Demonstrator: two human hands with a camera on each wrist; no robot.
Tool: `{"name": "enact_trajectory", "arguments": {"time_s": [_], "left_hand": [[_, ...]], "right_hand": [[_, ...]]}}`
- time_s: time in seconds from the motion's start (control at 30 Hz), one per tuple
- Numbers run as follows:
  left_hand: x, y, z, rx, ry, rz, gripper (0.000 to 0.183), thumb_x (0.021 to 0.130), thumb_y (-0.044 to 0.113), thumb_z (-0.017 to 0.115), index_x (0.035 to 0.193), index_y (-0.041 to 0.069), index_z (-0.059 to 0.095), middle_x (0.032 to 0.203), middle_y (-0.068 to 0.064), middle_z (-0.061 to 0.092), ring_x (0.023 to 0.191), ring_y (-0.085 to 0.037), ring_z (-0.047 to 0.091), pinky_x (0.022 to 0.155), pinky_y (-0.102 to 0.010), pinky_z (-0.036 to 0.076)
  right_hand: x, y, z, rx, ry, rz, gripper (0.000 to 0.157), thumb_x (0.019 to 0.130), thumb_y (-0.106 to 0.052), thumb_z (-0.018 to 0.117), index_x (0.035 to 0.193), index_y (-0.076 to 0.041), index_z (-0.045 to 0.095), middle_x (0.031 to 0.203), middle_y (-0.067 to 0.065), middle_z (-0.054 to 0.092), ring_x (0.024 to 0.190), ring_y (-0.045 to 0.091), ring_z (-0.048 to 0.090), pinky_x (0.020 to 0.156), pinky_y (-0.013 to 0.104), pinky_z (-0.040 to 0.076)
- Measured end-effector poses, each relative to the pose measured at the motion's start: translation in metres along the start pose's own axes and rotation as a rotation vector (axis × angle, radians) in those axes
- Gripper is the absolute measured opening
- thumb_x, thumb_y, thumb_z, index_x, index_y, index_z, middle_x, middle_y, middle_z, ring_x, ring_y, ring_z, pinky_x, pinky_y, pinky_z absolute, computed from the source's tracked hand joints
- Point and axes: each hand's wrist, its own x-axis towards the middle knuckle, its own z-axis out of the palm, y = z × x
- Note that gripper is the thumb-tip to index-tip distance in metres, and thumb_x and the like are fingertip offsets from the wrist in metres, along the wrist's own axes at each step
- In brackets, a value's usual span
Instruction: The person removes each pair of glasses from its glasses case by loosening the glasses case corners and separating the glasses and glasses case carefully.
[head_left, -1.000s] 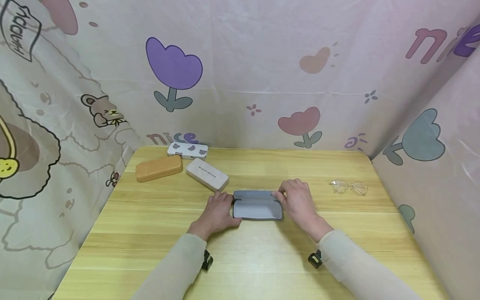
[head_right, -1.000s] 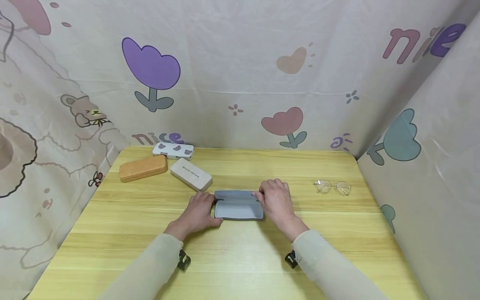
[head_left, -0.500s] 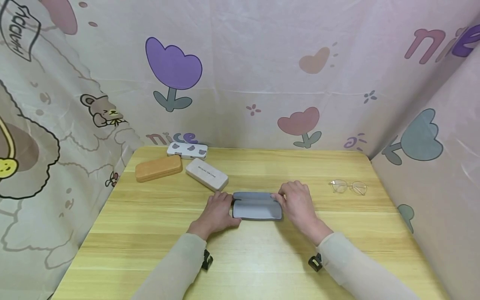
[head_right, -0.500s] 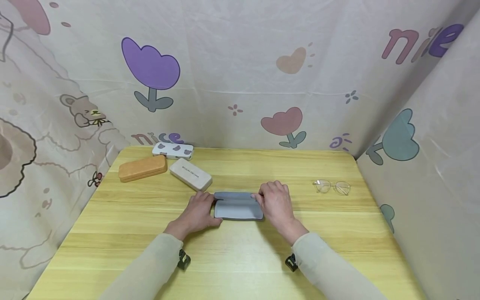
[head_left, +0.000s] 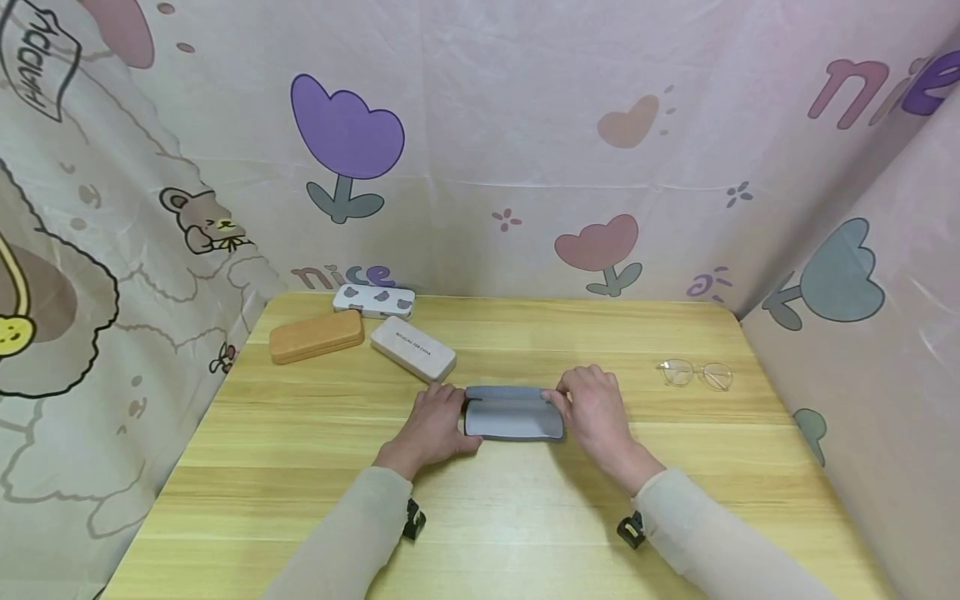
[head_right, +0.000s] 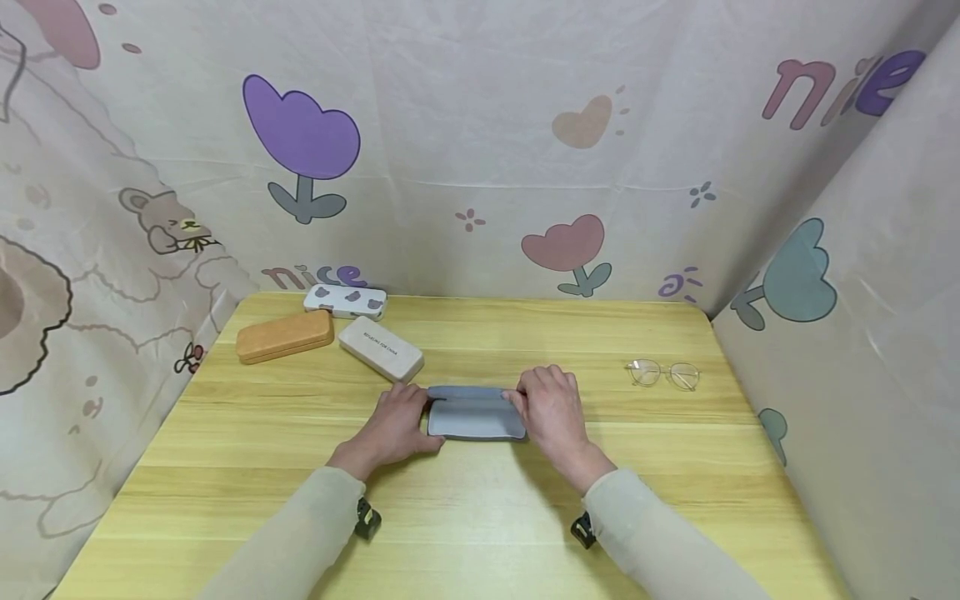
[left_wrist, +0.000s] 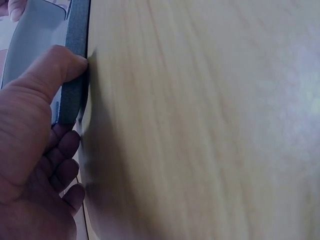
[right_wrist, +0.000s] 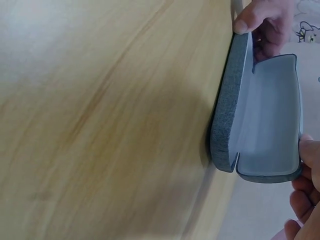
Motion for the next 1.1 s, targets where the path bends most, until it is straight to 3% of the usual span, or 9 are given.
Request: {"name": "enact_trajectory", "arguments": {"time_s": [1.1], "left_hand": [[0.000,-0.001,0.000,-0.003,-0.016,-0.004,0.084,0.080,0.049,0.083,0.141,-0.002,0.059,0.133,-0.012,0.063,0.128,-0.031,0.049,0.107,-0.047,0.039]], "right_hand": [[-0.011,0.002,0.008,0.027,0.109,-0.066,0.026,0.085,-0.027,0.086,0.083,-0.011,0.066,0.077,-0.002,0.066,0.078,0.022,0.054,0.075,0.038,0.041]]}}
